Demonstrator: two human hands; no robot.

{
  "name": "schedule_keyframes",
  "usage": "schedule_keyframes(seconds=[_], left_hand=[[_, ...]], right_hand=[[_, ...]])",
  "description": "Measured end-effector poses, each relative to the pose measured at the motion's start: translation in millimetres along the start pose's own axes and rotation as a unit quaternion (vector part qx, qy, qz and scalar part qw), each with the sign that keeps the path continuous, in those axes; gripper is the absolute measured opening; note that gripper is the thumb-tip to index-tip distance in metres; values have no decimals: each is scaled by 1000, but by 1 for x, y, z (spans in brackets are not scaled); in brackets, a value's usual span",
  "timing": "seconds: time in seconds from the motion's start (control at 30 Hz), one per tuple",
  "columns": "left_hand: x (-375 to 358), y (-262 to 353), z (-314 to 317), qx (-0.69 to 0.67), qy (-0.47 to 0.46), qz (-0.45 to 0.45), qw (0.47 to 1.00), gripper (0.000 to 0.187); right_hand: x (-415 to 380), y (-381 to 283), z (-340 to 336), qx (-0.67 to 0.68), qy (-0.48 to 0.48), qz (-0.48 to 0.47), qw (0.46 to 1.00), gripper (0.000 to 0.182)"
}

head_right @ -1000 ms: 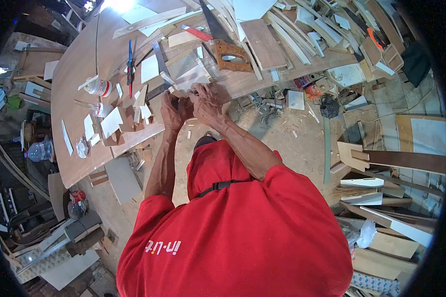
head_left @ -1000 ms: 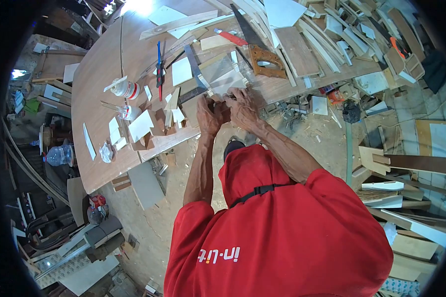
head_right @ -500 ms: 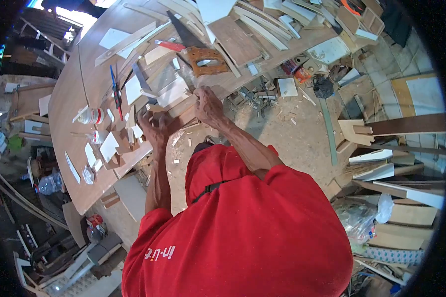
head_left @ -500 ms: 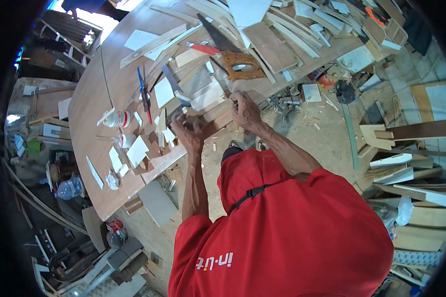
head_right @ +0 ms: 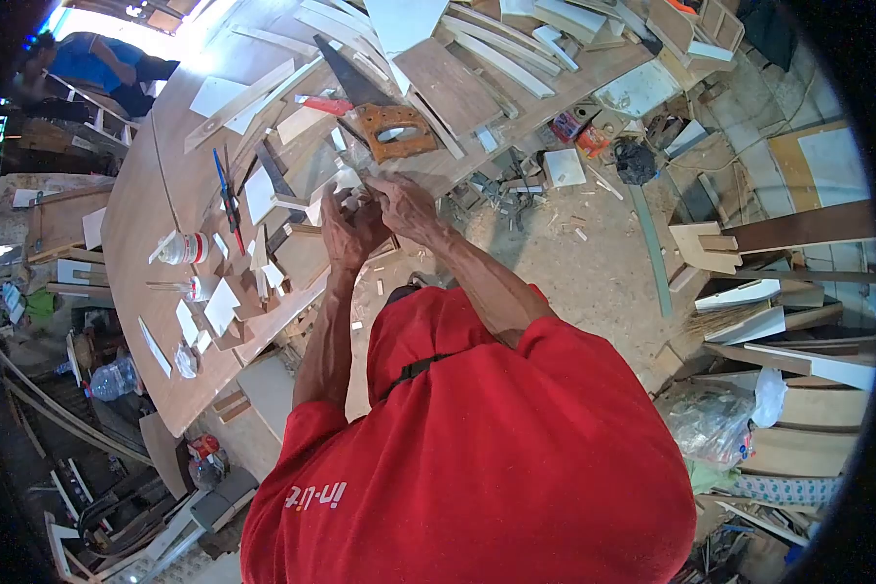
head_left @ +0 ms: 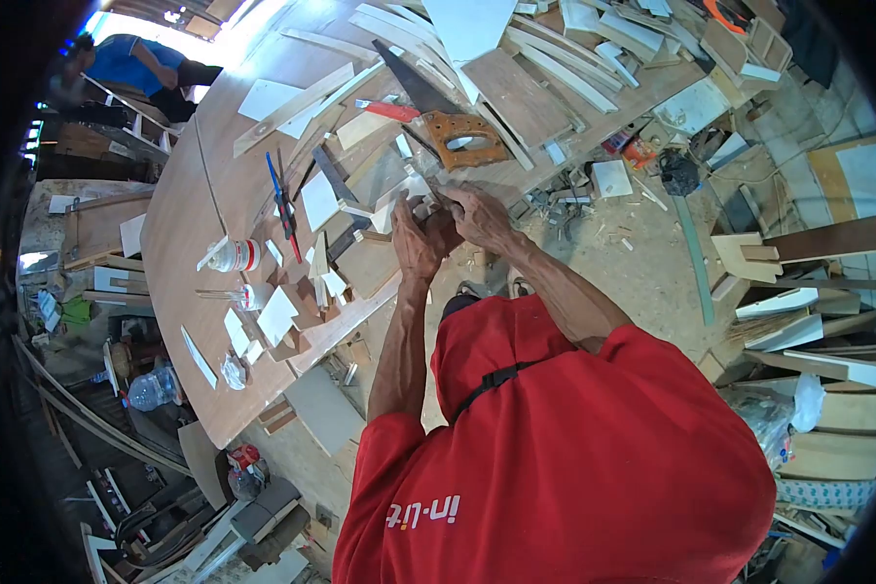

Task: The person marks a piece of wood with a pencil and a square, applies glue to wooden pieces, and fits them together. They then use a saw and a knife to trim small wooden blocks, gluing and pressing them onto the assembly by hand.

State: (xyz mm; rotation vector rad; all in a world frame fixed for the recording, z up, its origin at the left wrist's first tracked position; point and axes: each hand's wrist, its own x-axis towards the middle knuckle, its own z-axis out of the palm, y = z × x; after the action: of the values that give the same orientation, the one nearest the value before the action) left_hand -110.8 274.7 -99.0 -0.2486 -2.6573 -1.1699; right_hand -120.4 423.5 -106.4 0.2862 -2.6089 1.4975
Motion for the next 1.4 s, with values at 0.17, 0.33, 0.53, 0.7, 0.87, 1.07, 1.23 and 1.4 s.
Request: schedule_keyframes(seconds=[0.17,0.33,0.53,0.7,0.87,1.07,1.23,1.4], left_hand=[[3,-9,9,-57,19,-39,997,63],[0,-13,12,-37,57,-14,998,64],[-1,-9,11,-22,61,-24,998,59],[-1,-11,12,14,81,19,996,54],[-2,-12,16,-12,94,-11,995,50],[-3,-12,17,-10,94,-15,995,48],[-4,-8,15,-11,83,-27,996,45],[-4,-12,18,-7,104,-12,995,44]], right_hand=[[-1,9,4,-33,-13,-8,999,28],[1,15,7,-32,-15,-26,999,29],[4,14,5,-35,-29,-14,999,27],[3,13,5,-26,-34,-14,999,28],[0,14,7,-23,4,-24,999,26],[-14,13,10,-11,12,-12,1000,27],[-17,5,6,-61,8,-33,998,29],[-15,6,7,-103,8,-66,992,29]])
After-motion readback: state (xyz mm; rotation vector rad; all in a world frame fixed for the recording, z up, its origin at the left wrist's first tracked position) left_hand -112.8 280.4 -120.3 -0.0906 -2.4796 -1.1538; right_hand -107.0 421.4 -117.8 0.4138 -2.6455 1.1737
